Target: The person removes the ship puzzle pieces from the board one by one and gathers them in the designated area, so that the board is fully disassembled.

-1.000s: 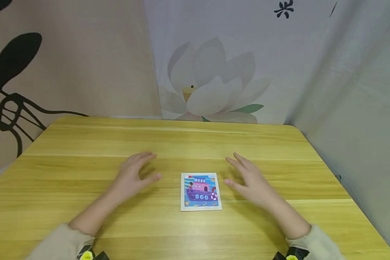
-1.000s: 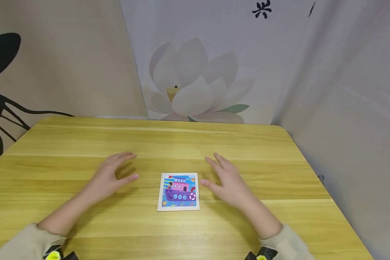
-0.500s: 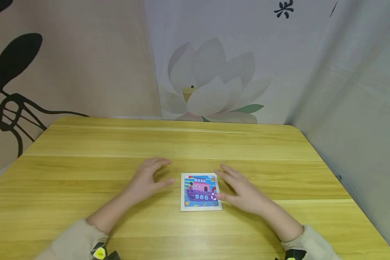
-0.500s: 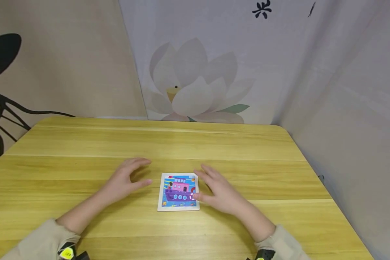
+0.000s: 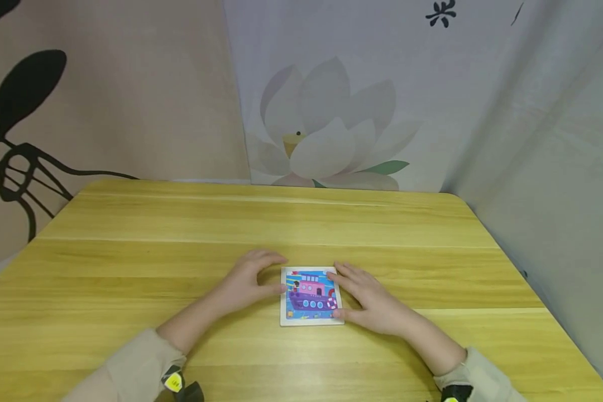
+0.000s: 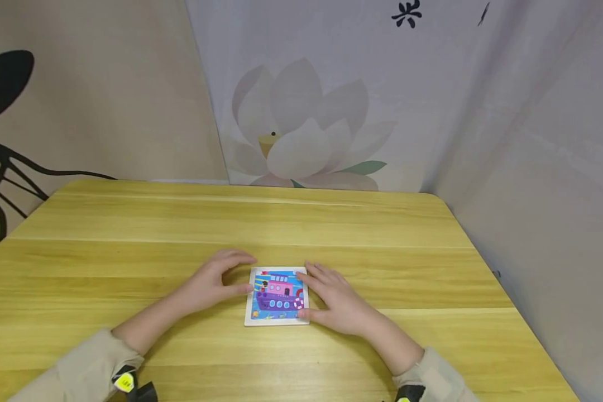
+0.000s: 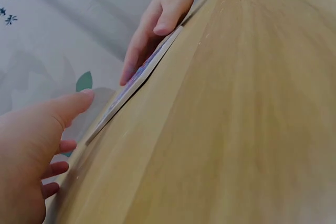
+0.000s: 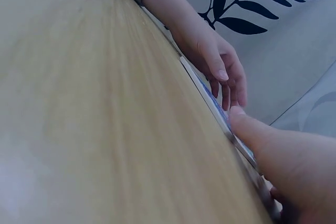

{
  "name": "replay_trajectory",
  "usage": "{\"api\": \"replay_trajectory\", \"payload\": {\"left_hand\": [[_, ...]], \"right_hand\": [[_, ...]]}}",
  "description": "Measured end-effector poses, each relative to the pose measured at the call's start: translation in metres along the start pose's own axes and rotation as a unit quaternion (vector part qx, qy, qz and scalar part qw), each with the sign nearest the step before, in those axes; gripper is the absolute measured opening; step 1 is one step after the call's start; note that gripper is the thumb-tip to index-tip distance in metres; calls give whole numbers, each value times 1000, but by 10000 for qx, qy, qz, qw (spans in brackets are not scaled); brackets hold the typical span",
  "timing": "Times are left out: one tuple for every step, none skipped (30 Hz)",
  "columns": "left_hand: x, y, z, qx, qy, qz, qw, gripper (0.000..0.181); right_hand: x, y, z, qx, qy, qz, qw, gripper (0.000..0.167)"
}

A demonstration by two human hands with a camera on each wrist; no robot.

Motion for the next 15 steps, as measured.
{"api": "replay_trajectory", "payload": {"left_hand": [[-1, 0, 1, -15, -39, 19, 10000, 56], [-3, 1, 2, -28, -70, 33, 10000, 56], [-4, 1, 3, -41, -95, 53, 9999, 55], [-5, 1, 4, -46, -111, 74, 9999, 55], [-6, 1, 5, -60, -127, 91, 9999, 55], [-7, 0, 5, -64, -136, 118, 9998, 54], [-8, 0, 6, -84, -144, 153, 9997, 53], [-9, -1, 7, -98, -146, 186, 9997, 52], [-10, -1, 8, -117, -143, 225, 9996, 50], [-10, -2, 9, -132, -137, 258, 9995, 47], [-11, -2, 10, -148, -129, 291, 9994, 45], [-12, -2, 11, -155, -115, 328, 9993, 43], [-13, -2, 11, -157, -102, 356, 9992, 41], [-13, -2, 12, -154, -79, 382, 9991, 40], [-13, -1, 13, -142, -58, 391, 9991, 38]], "right_hand": [[-1, 0, 0, 1, -36, -19, 10000, 76], [-2, 0, 0, -4, -58, -32, 10000, 76], [-3, 1, 0, -2, -68, -35, 10000, 76], [-4, 1, 0, 0, -71, -48, 10000, 77], [-4, 1, 0, 13, -66, -65, 10000, 77], [-5, 1, 0, 18, -62, -73, 10000, 77], [-6, 2, 0, 23, -56, -82, 9999, 77], [-6, 2, 0, 49, -32, -96, 9999, 77], [-6, 2, 0, 56, -31, -105, 9999, 76], [-7, 2, 0, 55, -34, -112, 9999, 76], [-7, 2, 0, 61, -30, -115, 9999, 76], [-7, 2, 0, 53, -35, -116, 9999, 76], [-7, 2, -1, 53, -34, -112, 9999, 76], [-7, 2, -1, 53, -39, -105, 9999, 76], [-7, 2, -1, 33, -60, -96, 9999, 76]]}}
Point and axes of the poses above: each hand's wrist, its own z-axis towards the middle knuckle, its own x-axis out of the back of the hand, y = z × x, the point moved 6 cm from there along z, towards the middle knuckle, and after that the axes turned 9 degrees about -z, right-handed, at the moved point
